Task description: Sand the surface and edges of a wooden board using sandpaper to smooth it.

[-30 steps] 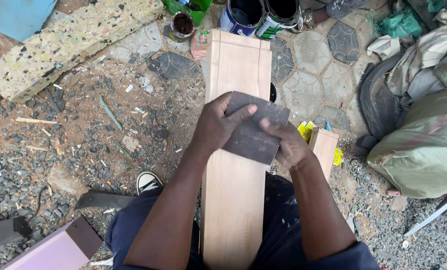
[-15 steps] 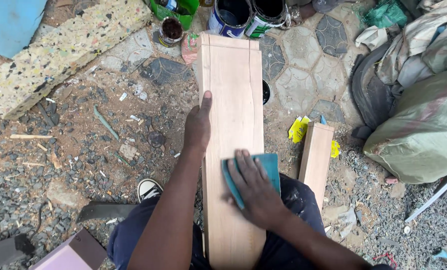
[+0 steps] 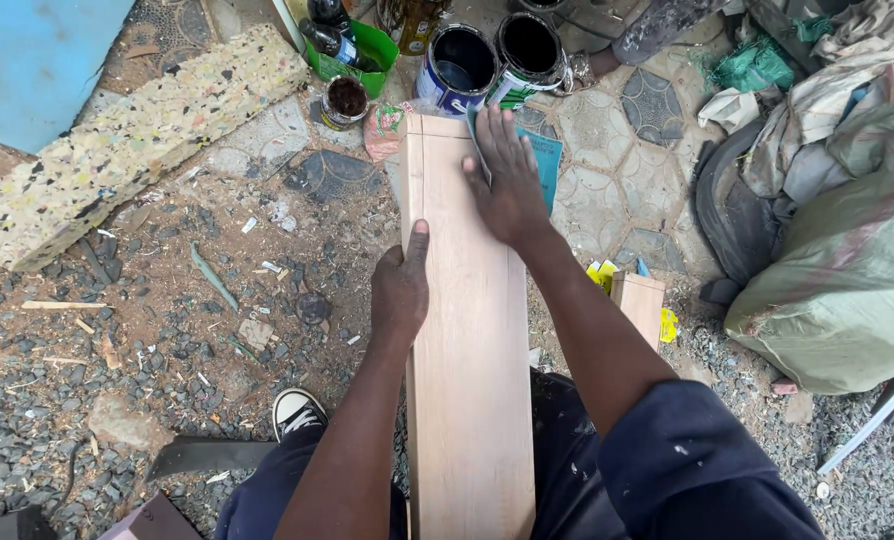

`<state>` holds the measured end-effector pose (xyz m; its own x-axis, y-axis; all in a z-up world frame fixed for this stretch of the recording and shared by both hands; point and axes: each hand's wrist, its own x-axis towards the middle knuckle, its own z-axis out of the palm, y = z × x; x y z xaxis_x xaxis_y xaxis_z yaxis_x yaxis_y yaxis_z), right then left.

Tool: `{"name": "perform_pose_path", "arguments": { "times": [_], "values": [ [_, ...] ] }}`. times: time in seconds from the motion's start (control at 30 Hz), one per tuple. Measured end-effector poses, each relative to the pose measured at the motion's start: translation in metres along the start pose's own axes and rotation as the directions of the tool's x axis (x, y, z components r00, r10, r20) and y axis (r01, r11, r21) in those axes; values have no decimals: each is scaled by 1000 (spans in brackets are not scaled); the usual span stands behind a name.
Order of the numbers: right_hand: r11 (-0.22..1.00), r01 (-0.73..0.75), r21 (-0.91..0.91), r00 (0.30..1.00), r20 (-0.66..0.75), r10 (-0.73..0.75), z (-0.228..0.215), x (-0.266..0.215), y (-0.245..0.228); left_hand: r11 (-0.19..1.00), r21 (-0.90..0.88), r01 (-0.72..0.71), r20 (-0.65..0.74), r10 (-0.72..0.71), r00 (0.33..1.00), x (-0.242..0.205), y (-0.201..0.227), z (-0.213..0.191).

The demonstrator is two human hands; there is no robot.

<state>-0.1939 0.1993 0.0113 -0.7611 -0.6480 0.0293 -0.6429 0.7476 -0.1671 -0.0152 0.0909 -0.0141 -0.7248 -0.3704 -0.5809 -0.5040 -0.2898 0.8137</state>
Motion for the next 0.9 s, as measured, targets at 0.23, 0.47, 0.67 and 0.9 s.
{"name": "perform_pose_path", "arguments": {
  "times": [0.23, 0.47, 0.67, 0.9],
  "values": [
    [983, 182, 31, 983, -14, -181, -13, -180, -53, 1000, 26, 14, -9, -14, 1000, 6, -4, 1],
    [976, 165, -146, 984, -49, -173, 4, -109, -28, 1000, 11, 15, -30, -14, 999, -1, 5, -2],
    [998, -31, -59, 1000, -7, 31, -5, -4, -16, 1000, 12, 16, -32, -15, 999, 9, -1, -1],
    [998, 64, 9, 997, 37, -64, -23, -88, -44, 999, 38, 29, 19, -30, 999, -3, 15, -4]
  ]
}}
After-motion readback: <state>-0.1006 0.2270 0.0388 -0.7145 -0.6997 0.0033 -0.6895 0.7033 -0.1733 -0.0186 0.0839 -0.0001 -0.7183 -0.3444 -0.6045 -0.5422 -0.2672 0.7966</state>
